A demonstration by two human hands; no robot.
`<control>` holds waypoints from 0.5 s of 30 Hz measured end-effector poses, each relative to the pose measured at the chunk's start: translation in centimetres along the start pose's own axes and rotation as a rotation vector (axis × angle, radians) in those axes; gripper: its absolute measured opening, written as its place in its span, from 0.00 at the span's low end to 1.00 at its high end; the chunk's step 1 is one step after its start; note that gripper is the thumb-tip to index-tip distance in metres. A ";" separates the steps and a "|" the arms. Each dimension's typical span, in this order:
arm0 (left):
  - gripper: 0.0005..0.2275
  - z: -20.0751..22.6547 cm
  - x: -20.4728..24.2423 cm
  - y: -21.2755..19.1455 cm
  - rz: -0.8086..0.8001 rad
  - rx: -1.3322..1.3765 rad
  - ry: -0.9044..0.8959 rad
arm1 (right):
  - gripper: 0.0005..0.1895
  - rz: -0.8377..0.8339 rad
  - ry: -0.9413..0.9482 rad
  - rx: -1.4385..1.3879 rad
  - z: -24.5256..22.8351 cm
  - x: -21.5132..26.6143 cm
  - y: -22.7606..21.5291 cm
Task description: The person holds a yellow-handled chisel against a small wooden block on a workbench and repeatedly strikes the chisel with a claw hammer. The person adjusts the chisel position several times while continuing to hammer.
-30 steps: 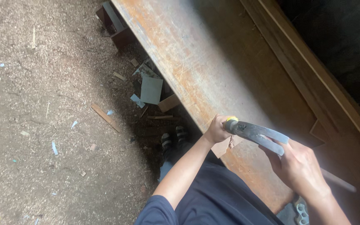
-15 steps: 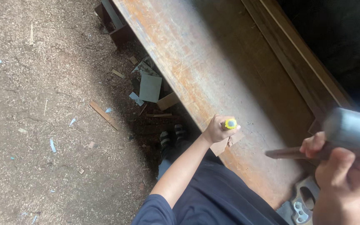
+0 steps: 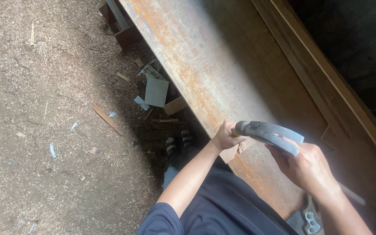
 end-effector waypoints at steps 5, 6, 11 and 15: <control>0.04 -0.2 -0.1 0.0 -0.006 -0.005 -0.071 | 0.14 -0.032 0.112 -0.122 1.4 -0.2 1.2; 0.04 -0.2 -0.3 -0.1 -0.014 0.007 -0.094 | 0.14 -0.048 0.145 -0.152 1.8 -0.1 1.5; 0.06 0.6 -0.4 0.0 0.014 -0.018 -0.071 | 0.12 0.400 -0.043 -0.225 1.0 2.8 -3.3; 0.06 -0.2 0.0 0.0 -0.002 -0.014 -0.096 | 0.10 0.673 -0.012 -0.452 2.4 6.3 -5.0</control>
Point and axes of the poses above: each hand's wrist, its own x-axis away from the middle knuckle, its own y-axis out of the palm, z = x × y, the point moved 7 cm from there along -x, towards the middle knuckle, and after that the axes turned 12 degrees about -y, right-handed, at the moved point
